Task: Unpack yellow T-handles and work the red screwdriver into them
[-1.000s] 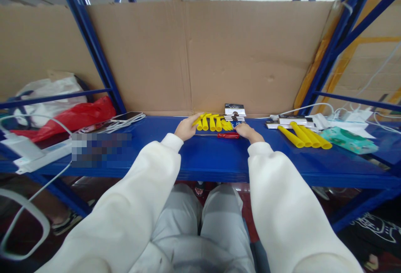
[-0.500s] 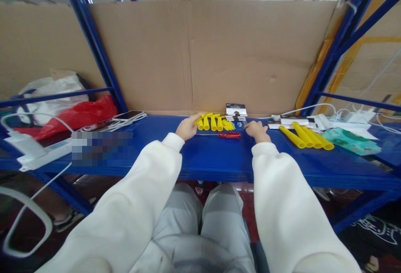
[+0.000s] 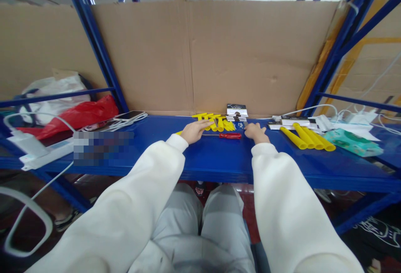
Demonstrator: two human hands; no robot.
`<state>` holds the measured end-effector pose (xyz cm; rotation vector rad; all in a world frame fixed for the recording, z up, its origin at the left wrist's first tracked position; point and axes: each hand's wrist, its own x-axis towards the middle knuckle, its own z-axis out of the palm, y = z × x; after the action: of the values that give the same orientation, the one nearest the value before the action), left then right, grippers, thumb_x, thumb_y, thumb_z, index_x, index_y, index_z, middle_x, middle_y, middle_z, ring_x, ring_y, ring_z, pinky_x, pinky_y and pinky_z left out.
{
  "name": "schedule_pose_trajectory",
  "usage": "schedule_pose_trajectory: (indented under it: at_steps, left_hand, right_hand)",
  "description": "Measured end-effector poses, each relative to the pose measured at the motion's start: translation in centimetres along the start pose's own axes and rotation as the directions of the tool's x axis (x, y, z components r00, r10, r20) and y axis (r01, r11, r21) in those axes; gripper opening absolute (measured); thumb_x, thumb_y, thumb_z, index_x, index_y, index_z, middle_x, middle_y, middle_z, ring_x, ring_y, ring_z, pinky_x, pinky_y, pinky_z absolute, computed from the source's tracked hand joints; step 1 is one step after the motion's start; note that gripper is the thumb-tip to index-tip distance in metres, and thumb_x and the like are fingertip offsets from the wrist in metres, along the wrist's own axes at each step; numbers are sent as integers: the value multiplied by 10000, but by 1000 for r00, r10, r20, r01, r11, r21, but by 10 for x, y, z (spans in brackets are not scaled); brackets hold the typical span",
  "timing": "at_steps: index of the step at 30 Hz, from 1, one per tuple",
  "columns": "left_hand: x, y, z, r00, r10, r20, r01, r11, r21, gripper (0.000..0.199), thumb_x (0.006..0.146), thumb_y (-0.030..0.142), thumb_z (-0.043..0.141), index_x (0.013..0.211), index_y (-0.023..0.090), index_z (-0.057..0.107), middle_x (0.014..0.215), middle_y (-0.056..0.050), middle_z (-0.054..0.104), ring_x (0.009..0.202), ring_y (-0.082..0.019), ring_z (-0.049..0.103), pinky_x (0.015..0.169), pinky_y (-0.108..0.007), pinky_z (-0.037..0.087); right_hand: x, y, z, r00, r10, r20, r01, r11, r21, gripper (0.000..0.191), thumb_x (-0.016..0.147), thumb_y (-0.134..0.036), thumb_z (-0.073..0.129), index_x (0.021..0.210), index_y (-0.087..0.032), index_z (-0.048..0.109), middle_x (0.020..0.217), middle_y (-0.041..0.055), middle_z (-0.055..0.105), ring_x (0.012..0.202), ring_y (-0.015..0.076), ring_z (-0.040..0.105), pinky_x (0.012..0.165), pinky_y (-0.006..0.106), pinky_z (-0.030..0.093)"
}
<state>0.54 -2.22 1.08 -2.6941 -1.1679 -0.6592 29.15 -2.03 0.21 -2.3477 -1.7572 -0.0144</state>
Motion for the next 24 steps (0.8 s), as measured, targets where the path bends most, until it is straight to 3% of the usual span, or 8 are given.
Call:
schedule_pose_trajectory:
  at_steps: [6,9,12,14,18,24]
  left_hand:
    - [1,8,3,995,76,67,-81,994,71,614,906,10,452,1431,295,595,1542,-60,533,1355,-225,575,1097,-357,497]
    - [3,9,5,991,111,80,-118,989,85,618,899,-5,451,1433,272,589,1548,-77,524,1355,-224,575,1093,-365,499]
    - [3,11,6,989,124,75,-130,989,76,587,913,4,446,1422,255,597,1544,-84,528,1348,-219,581,1090,-354,500]
    - [2,12,6,991,116,66,-120,990,69,565,925,16,444,1414,250,604,1541,-84,533,1351,-218,578,1092,-344,495]
    - [2,13,5,991,114,70,-119,990,76,560,937,26,426,1427,242,590,1547,-83,526,1357,-217,571,1098,-345,485]
    - [1,11,5,994,94,52,-97,994,56,561,932,44,439,1425,265,590,1539,-68,537,1351,-215,574,1091,-355,494]
  right_hand:
    - [4,3,3,984,-113,-134,113,994,-8,469,848,-196,492,1219,-293,761,1362,142,651,1276,402,501,1000,683,414]
    - [2,-7,3,936,-242,-254,241,970,-36,480,886,-279,497,1327,-253,685,1422,154,613,1292,398,485,982,641,430]
    - [-4,-25,4,844,-425,-328,414,904,-105,580,894,-348,548,1456,-207,567,1489,173,558,1343,384,464,1021,584,411]
    - [-8,-37,5,755,-550,-357,526,833,-172,572,913,-324,541,1468,-185,553,1481,180,568,1363,364,469,1056,557,379]
    - [-11,-49,4,577,-743,-339,690,666,-285,391,959,-213,456,1245,-210,722,1304,143,707,1298,316,551,1081,541,317]
    - [-13,-50,1,461,-808,-365,713,583,-389,313,948,-161,487,1033,-224,781,1146,118,770,1155,279,613,1022,484,318]
